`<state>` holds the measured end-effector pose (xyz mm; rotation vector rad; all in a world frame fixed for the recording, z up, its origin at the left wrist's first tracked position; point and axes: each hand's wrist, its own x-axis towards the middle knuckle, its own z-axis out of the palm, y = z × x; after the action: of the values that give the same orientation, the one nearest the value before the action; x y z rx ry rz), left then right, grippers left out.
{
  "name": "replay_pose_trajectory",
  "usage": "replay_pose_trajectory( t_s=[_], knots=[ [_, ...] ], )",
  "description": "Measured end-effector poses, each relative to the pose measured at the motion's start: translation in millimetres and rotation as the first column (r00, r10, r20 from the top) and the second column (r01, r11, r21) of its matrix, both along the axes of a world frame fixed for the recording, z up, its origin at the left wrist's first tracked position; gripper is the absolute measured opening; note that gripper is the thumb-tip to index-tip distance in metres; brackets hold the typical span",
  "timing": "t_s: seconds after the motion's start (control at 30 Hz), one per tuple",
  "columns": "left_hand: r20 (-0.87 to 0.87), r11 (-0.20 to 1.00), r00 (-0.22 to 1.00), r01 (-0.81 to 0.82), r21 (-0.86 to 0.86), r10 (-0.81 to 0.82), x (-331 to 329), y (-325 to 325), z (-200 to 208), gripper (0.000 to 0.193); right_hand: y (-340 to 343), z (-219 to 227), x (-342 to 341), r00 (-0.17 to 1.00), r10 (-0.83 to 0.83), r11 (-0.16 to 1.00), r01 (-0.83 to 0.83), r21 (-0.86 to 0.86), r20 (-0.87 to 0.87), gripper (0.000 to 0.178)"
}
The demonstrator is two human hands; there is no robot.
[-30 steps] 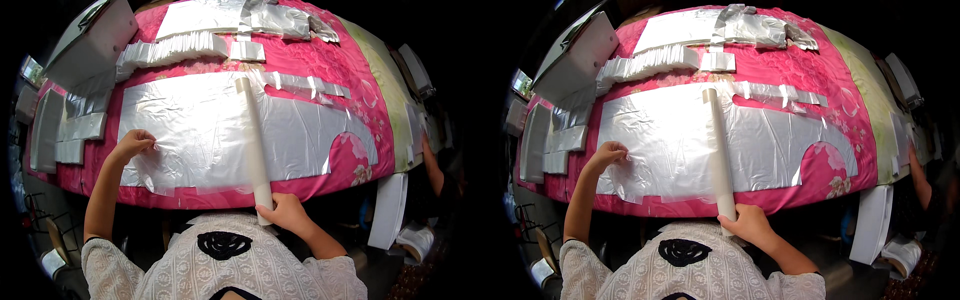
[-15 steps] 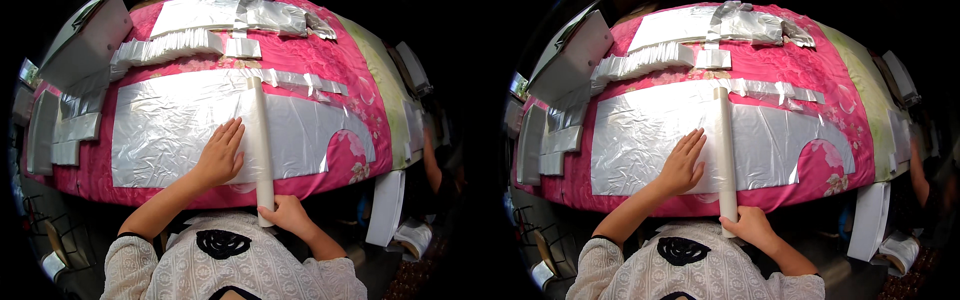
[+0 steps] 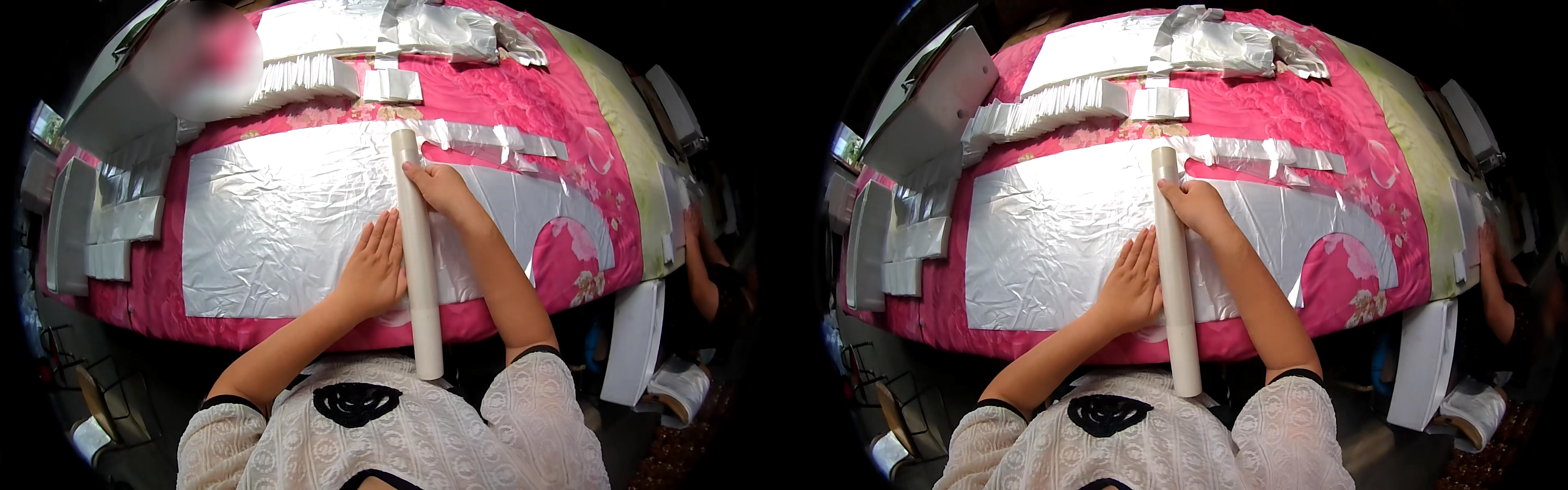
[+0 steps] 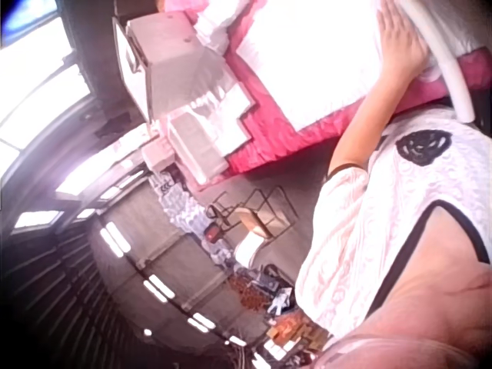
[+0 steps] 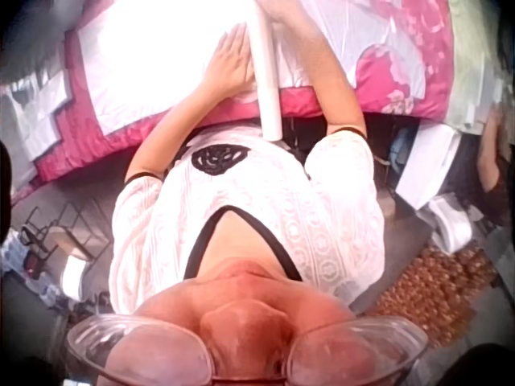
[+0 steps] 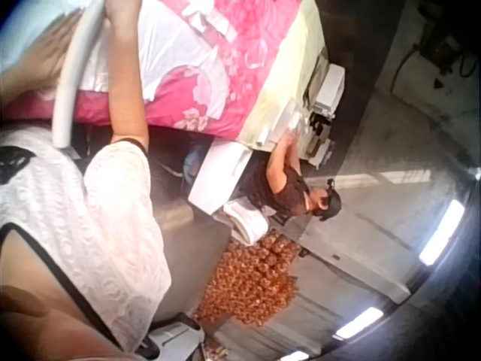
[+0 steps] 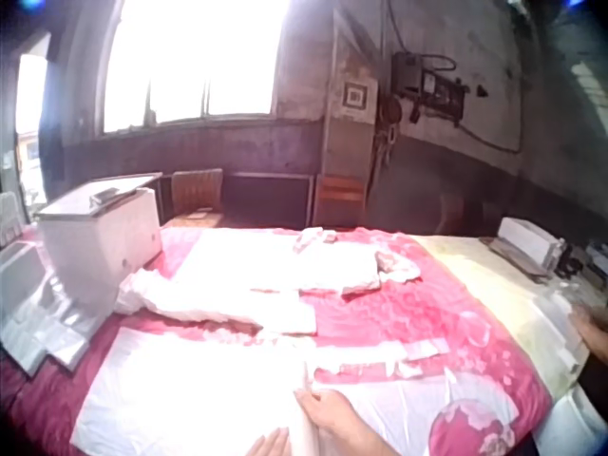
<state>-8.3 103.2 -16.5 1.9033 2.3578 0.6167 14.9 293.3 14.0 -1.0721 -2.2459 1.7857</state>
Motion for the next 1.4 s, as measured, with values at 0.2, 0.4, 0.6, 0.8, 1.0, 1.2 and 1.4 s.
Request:
replay_pose_trajectory(
  t_s=[0.2, 0.4, 0.6, 0.8, 1.0, 1.2, 1.4],
  knots=[
    [-0.009, 1.000, 1.000, -0.001, -0.013, 0.001, 0, 0, 0, 0.064, 54, -20, -53, 0.609, -0.703, 0.575, 0.182, -0.798, -0.368, 0.036],
    [-0.005, 1.000, 1.000, -0.016, 0.011, 0.016, 3, 0, 1, 0.063, 146, 56, -9, 0.124, -0.762, 0.641, 0.282, -0.713, -0.636, 0.036],
    [-0.001, 1.000, 1.000, -0.011, 0.020, 0.011, 2, 0, -1, 0.063, 11, 99, -67, 0.651, 0.034, 0.982, 0.119, 0.146, -0.759, 0.061],
    [-0.021, 0.986, 1.000, 0.004, 0.166, 0.000, 2, -2, -2, 0.066, -169, 1, -140, 0.806, 0.590, 0.648, -0.503, 0.572, 0.041, 0.079],
    [-0.173, 0.992, 0.984, -0.015, 0.126, 0.036, 0, 7, -30, 0.061, -229, 21, -119, 0.502, 0.865, 0.410, -0.704, 0.579, -0.001, 0.083],
    [0.046, 0.967, 0.991, -0.134, 0.218, 0.127, 5, -8, -7, 0.060, -127, 38, -11, 0.520, 0.795, 0.506, -0.285, 0.814, -0.312, 0.042],
    [0.247, 0.982, 0.969, -0.052, 0.183, 0.005, -1, -4, 4, 0.073, -18, 13, 92, 0.746, 0.660, 0.464, -0.314, 0.828, -0.087, 0.048]
  ],
)
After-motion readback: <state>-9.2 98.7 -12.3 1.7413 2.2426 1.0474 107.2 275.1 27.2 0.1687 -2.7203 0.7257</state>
